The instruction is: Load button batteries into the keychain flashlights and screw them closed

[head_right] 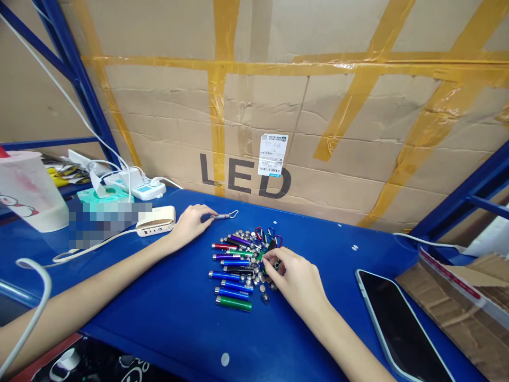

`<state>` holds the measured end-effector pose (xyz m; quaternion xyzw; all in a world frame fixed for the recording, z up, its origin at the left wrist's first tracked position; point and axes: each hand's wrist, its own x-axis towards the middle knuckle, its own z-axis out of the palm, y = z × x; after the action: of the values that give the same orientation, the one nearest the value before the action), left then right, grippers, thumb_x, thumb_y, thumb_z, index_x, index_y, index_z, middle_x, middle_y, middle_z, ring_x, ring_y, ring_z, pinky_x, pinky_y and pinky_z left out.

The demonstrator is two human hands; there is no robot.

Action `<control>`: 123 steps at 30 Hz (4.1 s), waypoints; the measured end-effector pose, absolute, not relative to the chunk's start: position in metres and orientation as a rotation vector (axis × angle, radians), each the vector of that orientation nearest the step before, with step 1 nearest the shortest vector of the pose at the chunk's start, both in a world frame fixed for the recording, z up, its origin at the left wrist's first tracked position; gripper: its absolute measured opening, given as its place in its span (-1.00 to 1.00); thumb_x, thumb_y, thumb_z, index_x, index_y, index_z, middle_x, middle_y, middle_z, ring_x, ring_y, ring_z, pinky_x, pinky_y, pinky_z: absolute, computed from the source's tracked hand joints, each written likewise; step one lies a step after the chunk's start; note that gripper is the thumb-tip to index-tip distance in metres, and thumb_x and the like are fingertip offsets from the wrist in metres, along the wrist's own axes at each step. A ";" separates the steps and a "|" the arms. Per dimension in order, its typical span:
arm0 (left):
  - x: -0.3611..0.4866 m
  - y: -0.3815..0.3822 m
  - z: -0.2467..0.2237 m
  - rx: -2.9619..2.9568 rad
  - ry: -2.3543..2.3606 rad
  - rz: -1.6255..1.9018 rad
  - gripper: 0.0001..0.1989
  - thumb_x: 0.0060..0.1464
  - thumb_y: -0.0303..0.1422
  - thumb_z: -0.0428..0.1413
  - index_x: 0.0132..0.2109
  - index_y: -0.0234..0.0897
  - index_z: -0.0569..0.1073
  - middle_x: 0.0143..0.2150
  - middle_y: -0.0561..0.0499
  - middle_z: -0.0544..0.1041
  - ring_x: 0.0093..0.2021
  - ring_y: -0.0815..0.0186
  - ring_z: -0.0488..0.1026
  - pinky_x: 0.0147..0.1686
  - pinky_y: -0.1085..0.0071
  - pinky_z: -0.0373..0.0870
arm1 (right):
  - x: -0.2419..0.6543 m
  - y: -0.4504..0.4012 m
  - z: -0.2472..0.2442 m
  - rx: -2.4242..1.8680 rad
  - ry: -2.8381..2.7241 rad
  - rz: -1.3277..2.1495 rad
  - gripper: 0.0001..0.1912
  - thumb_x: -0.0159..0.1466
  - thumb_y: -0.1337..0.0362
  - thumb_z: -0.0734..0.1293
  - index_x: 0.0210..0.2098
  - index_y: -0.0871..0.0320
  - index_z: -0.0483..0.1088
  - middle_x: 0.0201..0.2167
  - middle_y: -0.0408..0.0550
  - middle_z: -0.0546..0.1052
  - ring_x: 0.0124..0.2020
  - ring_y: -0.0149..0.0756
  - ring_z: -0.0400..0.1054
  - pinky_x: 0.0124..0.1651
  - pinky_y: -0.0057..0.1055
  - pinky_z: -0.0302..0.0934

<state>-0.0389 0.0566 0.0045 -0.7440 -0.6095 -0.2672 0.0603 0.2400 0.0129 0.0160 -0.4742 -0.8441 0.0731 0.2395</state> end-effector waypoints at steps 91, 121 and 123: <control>0.043 -0.025 0.032 -3.330 -2.219 -1.688 -0.70 0.13 -0.12 -0.08 -0.31 -0.29 0.29 -0.77 0.26 0.13 -0.75 0.54 0.01 -0.65 0.57 0.02 | 0.232 -0.002 0.016 -0.631 -2.004 0.409 -0.69 0.19 0.38 0.30 -0.06 0.10 0.39 -0.37 -0.08 0.47 -0.48 -0.44 0.34 -0.47 -0.49 0.32; 0.040 -0.026 0.025 -2.915 -2.053 -0.975 -0.65 0.19 -0.19 -0.19 -0.47 -0.28 0.25 -0.59 0.13 0.22 -0.57 0.45 0.11 -0.53 0.50 0.02 | 0.238 0.000 0.014 -0.556 -2.314 -0.062 -0.76 0.28 0.33 0.20 -0.15 0.30 0.42 -0.43 -0.01 0.51 -0.44 -0.39 0.39 -0.42 -0.47 0.33; 0.040 -0.026 0.025 -2.897 -2.073 -1.017 -0.65 0.19 -0.20 -0.19 -0.48 -0.28 0.23 -0.58 0.13 0.22 -0.55 0.44 0.14 -0.51 0.51 0.04 | 0.238 0.000 0.013 -0.564 -2.294 -0.013 -0.76 0.27 0.34 0.21 -0.13 0.28 0.42 -0.43 -0.02 0.51 -0.42 -0.40 0.39 -0.40 -0.48 0.34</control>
<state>0.0397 -0.0257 0.0254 -0.7512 -0.5374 -0.2637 -0.2780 0.2384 0.0003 0.0129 -0.2207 -0.8983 -0.0050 0.3799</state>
